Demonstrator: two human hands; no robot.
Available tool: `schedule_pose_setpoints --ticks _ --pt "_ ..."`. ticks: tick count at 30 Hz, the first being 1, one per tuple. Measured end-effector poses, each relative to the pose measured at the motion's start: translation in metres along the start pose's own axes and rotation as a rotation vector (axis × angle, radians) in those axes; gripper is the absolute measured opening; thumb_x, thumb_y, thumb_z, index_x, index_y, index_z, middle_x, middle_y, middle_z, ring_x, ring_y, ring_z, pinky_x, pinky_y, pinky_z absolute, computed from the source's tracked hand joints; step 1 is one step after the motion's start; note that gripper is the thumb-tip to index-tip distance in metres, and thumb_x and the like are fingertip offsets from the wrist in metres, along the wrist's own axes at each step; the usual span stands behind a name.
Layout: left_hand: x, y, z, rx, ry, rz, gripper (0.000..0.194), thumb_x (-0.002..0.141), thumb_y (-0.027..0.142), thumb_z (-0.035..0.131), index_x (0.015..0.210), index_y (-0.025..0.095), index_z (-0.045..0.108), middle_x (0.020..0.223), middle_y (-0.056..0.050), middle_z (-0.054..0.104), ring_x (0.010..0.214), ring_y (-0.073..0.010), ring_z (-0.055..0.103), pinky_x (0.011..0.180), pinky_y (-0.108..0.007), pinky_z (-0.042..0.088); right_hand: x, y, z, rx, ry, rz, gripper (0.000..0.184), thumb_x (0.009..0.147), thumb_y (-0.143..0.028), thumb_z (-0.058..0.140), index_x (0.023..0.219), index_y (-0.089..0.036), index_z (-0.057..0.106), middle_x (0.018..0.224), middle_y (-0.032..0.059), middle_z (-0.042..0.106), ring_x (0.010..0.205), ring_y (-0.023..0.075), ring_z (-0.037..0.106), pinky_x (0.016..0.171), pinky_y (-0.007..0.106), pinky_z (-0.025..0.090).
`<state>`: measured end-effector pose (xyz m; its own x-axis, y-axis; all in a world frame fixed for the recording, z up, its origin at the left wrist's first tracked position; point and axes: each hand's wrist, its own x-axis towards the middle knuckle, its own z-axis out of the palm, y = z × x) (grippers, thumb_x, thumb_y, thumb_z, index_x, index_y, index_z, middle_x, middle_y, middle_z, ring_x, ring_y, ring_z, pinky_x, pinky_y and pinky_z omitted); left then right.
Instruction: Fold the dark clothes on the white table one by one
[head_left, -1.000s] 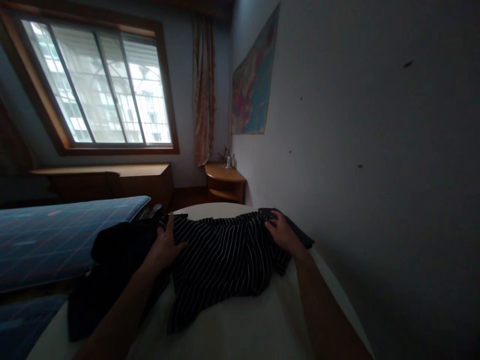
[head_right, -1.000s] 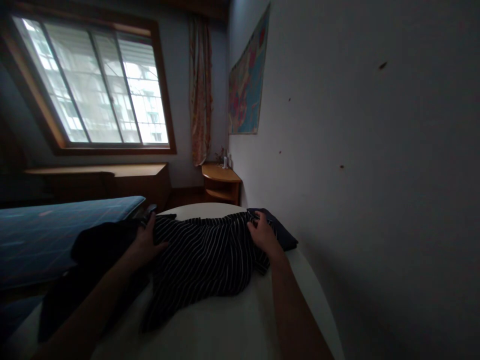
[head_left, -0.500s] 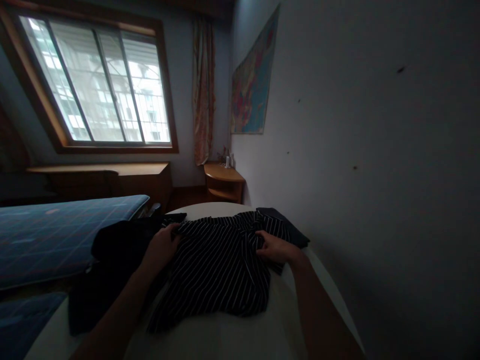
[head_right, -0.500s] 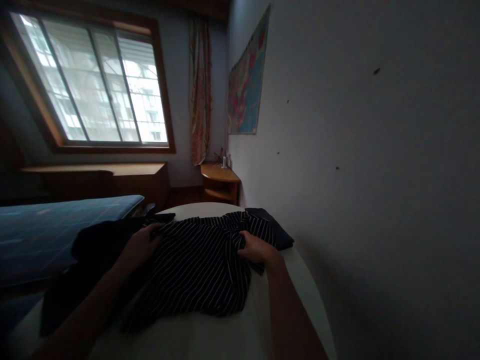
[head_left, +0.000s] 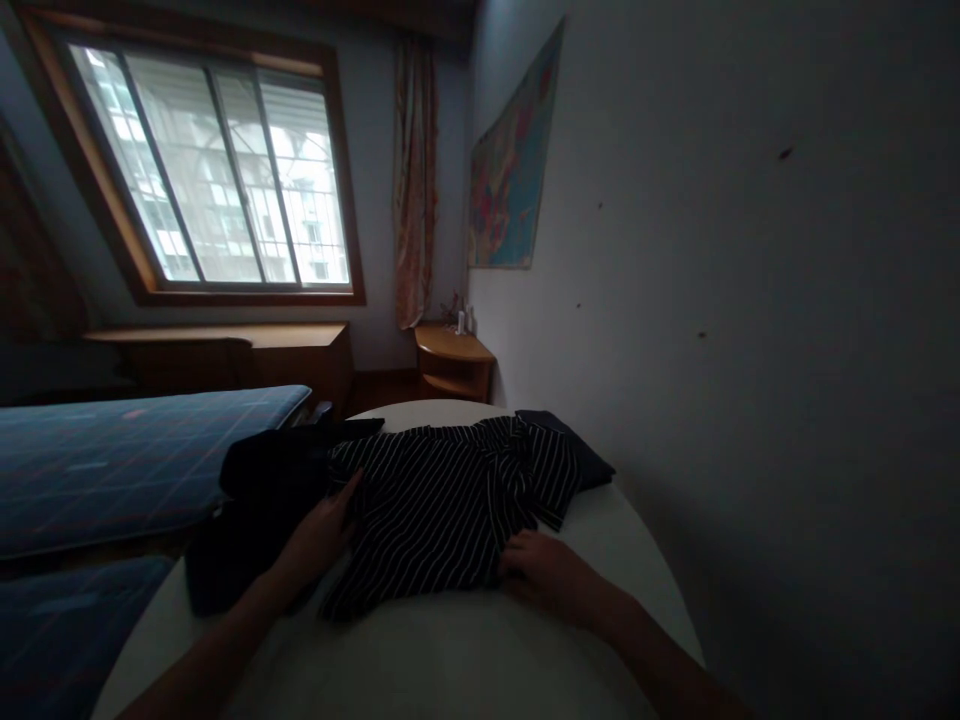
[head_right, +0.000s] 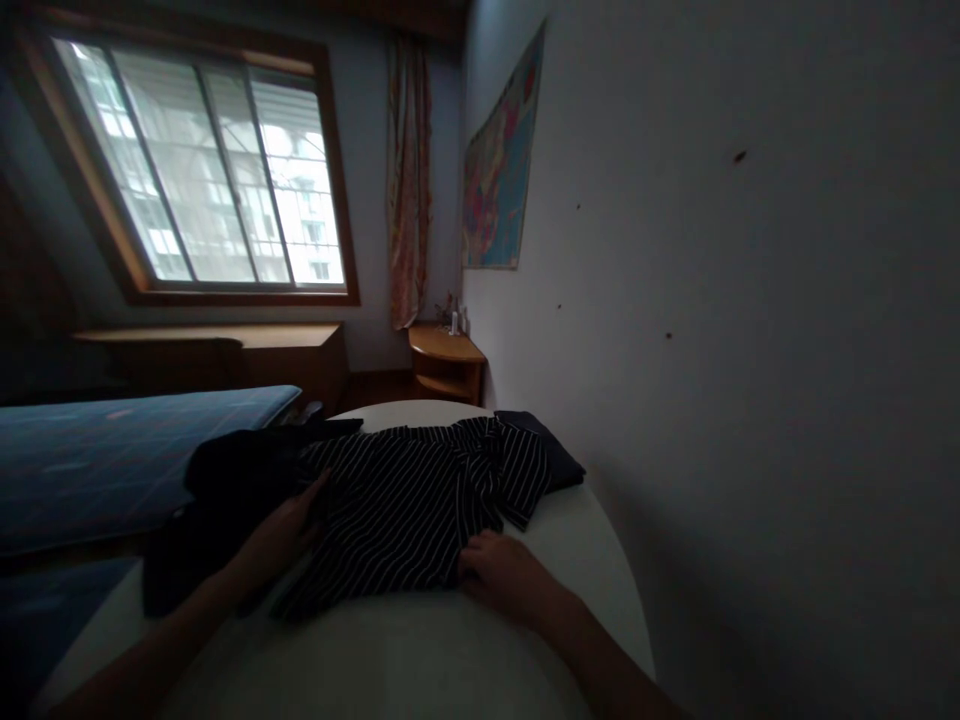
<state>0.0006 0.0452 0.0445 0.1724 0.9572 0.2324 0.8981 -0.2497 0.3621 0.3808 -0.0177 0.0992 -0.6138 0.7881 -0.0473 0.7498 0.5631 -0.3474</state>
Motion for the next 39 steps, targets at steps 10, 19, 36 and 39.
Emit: schedule_pose_setpoints --ticks 10,19,36,39 --pt "0.000 0.017 -0.033 -0.165 0.207 -0.002 0.027 0.093 0.036 0.040 0.100 0.022 0.062 0.100 -0.007 0.072 0.090 -0.0234 0.069 0.083 -0.036 0.053 -0.016 0.070 -0.068 0.341 0.758 0.238 0.033 0.091 -0.042 0.045 0.106 -0.021 0.066 0.086 0.0051 0.070 0.078 0.0203 0.065 0.071 0.032 0.049" --pt "-0.033 0.046 0.010 0.055 -0.126 0.486 0.079 0.077 0.008 0.060 0.147 0.038 0.039 0.148 -0.004 0.048 0.129 -0.0267 0.052 0.105 -0.045 0.045 -0.021 0.085 -0.049 0.029 0.557 0.620 0.037 0.088 -0.048 0.048 0.062 -0.022 0.056 0.067 0.0061 0.066 0.065 0.0202 0.062 0.063 0.031 0.042" --pt "-0.046 0.053 -0.075 -0.455 0.187 0.010 0.036 0.086 0.053 0.053 0.080 0.020 0.069 0.073 -0.002 0.071 0.068 -0.0199 0.067 0.061 -0.026 0.055 -0.047 0.071 -0.016 0.492 0.762 0.472 0.041 0.085 -0.056 0.046 0.083 -0.020 0.064 0.082 0.0076 0.070 0.083 0.0258 0.066 0.076 0.037 0.052" --pt "-0.042 0.050 -0.099 -0.565 0.315 -0.250 0.050 0.076 0.069 0.057 0.076 0.021 0.068 0.070 -0.002 0.071 0.071 -0.0233 0.067 0.058 -0.027 0.054 -0.054 0.070 -0.045 0.593 0.949 0.544 0.040 0.084 -0.055 0.050 0.095 -0.021 0.066 0.096 0.0100 0.072 0.094 0.0282 0.067 0.082 0.040 0.054"
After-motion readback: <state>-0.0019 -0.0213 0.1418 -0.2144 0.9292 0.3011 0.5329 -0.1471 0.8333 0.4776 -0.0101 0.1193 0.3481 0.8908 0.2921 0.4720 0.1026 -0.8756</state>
